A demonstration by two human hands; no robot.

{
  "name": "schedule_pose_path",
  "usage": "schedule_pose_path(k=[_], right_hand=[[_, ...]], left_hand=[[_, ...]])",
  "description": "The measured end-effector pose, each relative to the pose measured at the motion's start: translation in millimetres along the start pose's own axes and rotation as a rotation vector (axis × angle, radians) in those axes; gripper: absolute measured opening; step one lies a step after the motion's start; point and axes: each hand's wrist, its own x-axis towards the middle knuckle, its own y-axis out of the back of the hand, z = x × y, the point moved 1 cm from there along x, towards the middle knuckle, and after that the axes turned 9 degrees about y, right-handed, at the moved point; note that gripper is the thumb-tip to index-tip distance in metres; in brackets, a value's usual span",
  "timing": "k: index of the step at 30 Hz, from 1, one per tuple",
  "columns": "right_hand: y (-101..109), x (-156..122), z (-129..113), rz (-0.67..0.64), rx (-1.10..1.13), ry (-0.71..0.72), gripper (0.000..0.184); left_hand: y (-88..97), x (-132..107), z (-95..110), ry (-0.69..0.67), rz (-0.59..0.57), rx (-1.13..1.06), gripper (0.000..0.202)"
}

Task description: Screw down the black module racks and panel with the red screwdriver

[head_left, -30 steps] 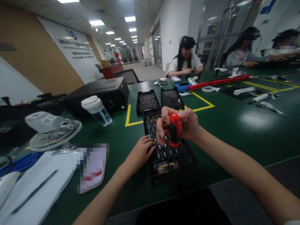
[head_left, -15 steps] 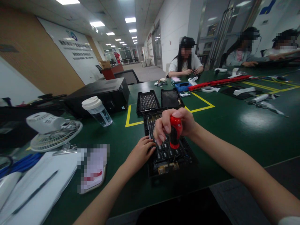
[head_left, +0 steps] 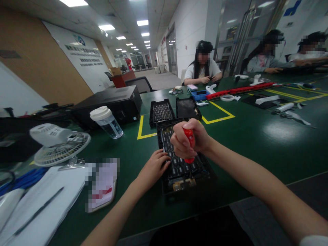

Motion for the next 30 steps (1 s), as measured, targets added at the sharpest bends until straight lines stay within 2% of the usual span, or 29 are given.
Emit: schedule_pose_path(k=[3,13,21,30], right_hand=[[-0.5,-0.1,1.6,0.049,-0.044,-0.006,0.029],[-8.3,-11.9,-4.6,0.241,-0.183,0.115,0.032],[-18.5,-17.9,-5.1,0.305,-0.318,0.174,0.031],[-29.7,-19.5,1.5,0.448,-0.527,0.243,0.028]], left_hand=[[0.1,0.0,0.0,0.002,-0.007,-0.004,0.021],[-3.6,0.2,-2.0,0.0,0.019,0.016,0.019],[-3.5,1.3,-1.6,-0.006,0.017,0.0,0.019],[-2.6,1.4,-0.8,-0.042,0.038,-0.011,0.019]])
